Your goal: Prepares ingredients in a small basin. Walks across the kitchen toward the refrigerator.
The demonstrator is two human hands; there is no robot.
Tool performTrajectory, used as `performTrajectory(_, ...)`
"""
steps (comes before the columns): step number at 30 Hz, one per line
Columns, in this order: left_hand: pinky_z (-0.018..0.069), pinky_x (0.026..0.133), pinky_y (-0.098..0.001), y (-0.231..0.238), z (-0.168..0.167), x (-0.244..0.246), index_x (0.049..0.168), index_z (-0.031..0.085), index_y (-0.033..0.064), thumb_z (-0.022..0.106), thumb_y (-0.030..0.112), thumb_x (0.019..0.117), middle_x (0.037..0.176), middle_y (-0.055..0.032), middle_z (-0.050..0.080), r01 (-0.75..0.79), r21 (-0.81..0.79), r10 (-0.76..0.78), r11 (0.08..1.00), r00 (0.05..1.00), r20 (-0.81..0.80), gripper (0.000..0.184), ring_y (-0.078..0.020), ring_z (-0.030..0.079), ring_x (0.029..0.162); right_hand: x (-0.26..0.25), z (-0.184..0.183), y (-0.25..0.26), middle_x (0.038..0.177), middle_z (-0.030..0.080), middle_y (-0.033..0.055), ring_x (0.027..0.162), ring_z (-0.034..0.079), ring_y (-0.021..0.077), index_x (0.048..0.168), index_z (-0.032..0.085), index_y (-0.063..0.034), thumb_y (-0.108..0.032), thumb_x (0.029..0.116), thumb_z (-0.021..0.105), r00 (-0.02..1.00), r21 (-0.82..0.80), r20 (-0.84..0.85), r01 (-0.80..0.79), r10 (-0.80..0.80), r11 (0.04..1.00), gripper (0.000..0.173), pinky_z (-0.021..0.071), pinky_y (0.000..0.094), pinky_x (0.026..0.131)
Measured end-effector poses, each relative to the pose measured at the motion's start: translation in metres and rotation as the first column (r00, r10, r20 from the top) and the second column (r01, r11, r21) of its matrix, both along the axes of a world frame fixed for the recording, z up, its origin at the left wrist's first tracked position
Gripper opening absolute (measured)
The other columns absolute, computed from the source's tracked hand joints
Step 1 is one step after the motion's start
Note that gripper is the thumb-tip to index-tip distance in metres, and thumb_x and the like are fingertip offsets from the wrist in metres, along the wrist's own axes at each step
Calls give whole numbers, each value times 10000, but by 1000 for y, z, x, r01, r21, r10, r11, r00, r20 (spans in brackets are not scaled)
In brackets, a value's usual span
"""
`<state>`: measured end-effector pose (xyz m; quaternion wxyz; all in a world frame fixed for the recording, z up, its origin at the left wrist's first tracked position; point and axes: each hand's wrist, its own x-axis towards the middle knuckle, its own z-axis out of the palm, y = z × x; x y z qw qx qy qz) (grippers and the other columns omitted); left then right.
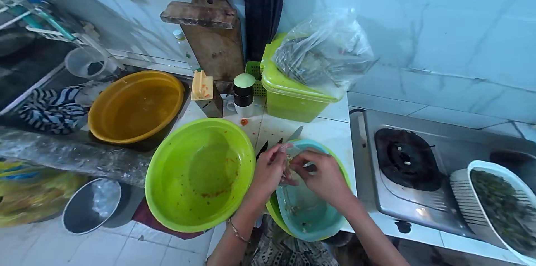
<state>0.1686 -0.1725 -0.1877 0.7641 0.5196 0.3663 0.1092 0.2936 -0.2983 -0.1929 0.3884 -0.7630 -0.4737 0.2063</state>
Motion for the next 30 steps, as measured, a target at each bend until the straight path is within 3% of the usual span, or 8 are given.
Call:
performTrajectory(4, 639, 593, -424, 5, -3, -11, 1291, 647, 30, 414, 187, 1120, 719, -76, 546, -93, -32, 93, 995, 996, -2, 329, -195, 617, 557, 14, -17, -50, 918, 739, 20, 765, 725, 131, 1003, 752, -85, -187, 966, 662, 959, -135, -277, 28, -64, 991, 141, 645, 334, 700)
performTrajectory(8, 638, 596, -420, 10, -3, -15, 1293, 645, 31, 403, 171, 1122, 711, -69, 535, -121, -66, 120, 990, 993, -16, 328, -187, 607, 543, -10, -83, -77, 1032, 737, 125, 901, 734, 214, 1118, 714, 6, -145, 1020, 595, 769, -475, -639, -369, -25, 799, 216, 617, 418, 871)
performTrajectory(10, 637, 595, -420, 10, -3, -13, 1298, 646, 30, 404, 165, 1121, 719, -75, 536, -114, -68, 113, 991, 994, -14, 329, -191, 603, 543, -20, -116, -73, 1146, 731, 151, 1055, 703, 238, 1179, 717, 4, -112, 1015, 565, 817, -511, -574, -417, 63, 752, 252, 542, 439, 991)
performTrajectory(15, 640, 602, -425, 10, -1, -12, 1287, 656, 31, 420, 163, 1117, 737, -83, 550, -114, -40, 115, 993, 993, 6, 319, -192, 606, 552, -23, -137, -58, 1184, 714, 142, 1122, 679, 253, 1152, 752, -43, 55, 922, 505, 950, -211, -192, -285, 247, 935, 352, 550, 407, 1001)
performTrajectory(20, 641, 607, -419, 7, -2, -10, 1315, 641, 30, 403, 155, 1119, 705, -65, 533, -94, -27, 95, 995, 995, 11, 333, -181, 607, 540, -7, -121, -65, 1267, 653, 265, 1274, 568, 429, 1138, 725, 48, 99, 919, 540, 799, -535, -263, -588, 541, 607, 291, 401, 540, 1137)
performTrajectory(22, 642, 607, -417, 7, -3, -11, 1314, 643, 32, 404, 160, 1119, 719, -72, 544, -92, -33, 92, 995, 996, 16, 334, -184, 608, 546, 7, -121, -68, 1146, 697, 217, 1142, 647, 373, 1066, 763, 7, 124, 894, 517, 851, -486, -191, -515, 489, 706, 322, 491, 514, 1044)
performTrajectory(25, 638, 601, -412, 6, -5, -11, 1299, 649, 29, 405, 157, 1118, 721, -72, 545, -106, -33, 106, 994, 994, 26, 330, -188, 613, 555, 9, -123, -65, 1250, 669, 197, 1179, 650, 344, 1214, 715, -27, 111, 909, 474, 959, -478, -16, -255, 281, 841, 413, 525, 475, 1034)
performTrajectory(30, 640, 605, -414, 7, -5, -8, 1302, 652, 40, 411, 167, 1118, 725, -72, 546, -77, -36, 78, 996, 997, 23, 329, -185, 613, 556, -6, -111, -64, 1250, 651, 253, 1239, 592, 400, 1205, 696, 35, 83, 946, 501, 845, -643, -276, -517, 459, 565, 328, 426, 525, 1110)
